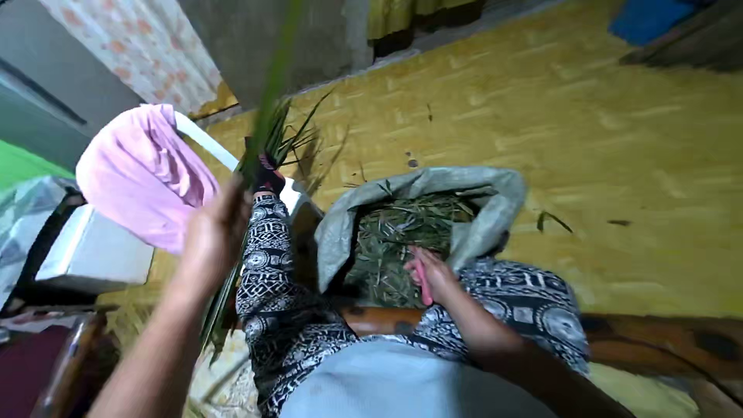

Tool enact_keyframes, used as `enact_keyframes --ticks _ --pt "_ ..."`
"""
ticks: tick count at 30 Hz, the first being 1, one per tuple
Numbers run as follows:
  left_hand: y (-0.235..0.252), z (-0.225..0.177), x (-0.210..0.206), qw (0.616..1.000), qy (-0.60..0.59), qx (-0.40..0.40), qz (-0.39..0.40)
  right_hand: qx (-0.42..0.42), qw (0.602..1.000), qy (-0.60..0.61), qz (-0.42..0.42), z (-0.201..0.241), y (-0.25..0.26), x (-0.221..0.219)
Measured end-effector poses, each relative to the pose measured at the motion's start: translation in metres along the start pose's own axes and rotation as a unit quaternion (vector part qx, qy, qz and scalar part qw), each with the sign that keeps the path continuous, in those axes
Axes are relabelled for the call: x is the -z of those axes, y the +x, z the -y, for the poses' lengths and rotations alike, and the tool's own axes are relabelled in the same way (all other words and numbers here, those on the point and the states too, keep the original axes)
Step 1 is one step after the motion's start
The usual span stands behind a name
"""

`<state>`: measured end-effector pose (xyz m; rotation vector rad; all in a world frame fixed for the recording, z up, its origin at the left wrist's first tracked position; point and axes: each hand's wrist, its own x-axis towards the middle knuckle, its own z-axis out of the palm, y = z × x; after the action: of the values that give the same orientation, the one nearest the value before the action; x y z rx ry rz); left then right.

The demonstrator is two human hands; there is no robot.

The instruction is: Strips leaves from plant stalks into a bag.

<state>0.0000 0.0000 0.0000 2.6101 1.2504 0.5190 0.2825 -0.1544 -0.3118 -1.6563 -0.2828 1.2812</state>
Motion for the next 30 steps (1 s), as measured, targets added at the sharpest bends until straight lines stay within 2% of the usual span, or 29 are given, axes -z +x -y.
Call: enact_keyframes --ticks 3,5,7,10,18,20,25,28,30 --pt "-0.033 0.022 -0.094 0.967 -0.031 0.089 0.235 0.031 0.998 0.03 0.037 0.006 -0.006 0.002" --pt "-0.056 0.025 -0.131 0.941 -0.056 0.131 0.307 0.05 0.994 0.064 0.067 0.011 -0.013 0.003" --pt "-0.074 0.025 -0.15 0.927 -0.079 0.153 0.334 0.061 0.989 0.096 0.089 0.023 -0.021 0.005" --pt "-0.09 0.029 -0.157 0.919 -0.094 0.152 0.35 0.067 0.979 0.152 0.115 0.042 -0.029 0.006" --pt "-0.112 0.054 -0.13 0.915 -0.078 0.123 0.375 0.059 0.957 0.232 0.166 0.079 -0.021 0.004" --pt "-0.118 0.057 -0.126 0.913 -0.071 0.117 0.383 0.061 0.955 0.239 0.163 0.082 -0.017 0.003" --pt "-0.124 0.057 -0.128 0.881 -0.04 0.125 0.454 0.069 0.952 0.228 0.191 0.079 -0.017 0.001" --pt "-0.112 0.044 -0.129 0.86 -0.034 0.147 0.488 0.061 0.95 0.216 0.217 0.074 -0.022 -0.003" --pt "-0.101 0.031 -0.138 0.864 -0.055 0.149 0.477 0.052 0.95 0.205 0.23 0.069 -0.028 -0.011"
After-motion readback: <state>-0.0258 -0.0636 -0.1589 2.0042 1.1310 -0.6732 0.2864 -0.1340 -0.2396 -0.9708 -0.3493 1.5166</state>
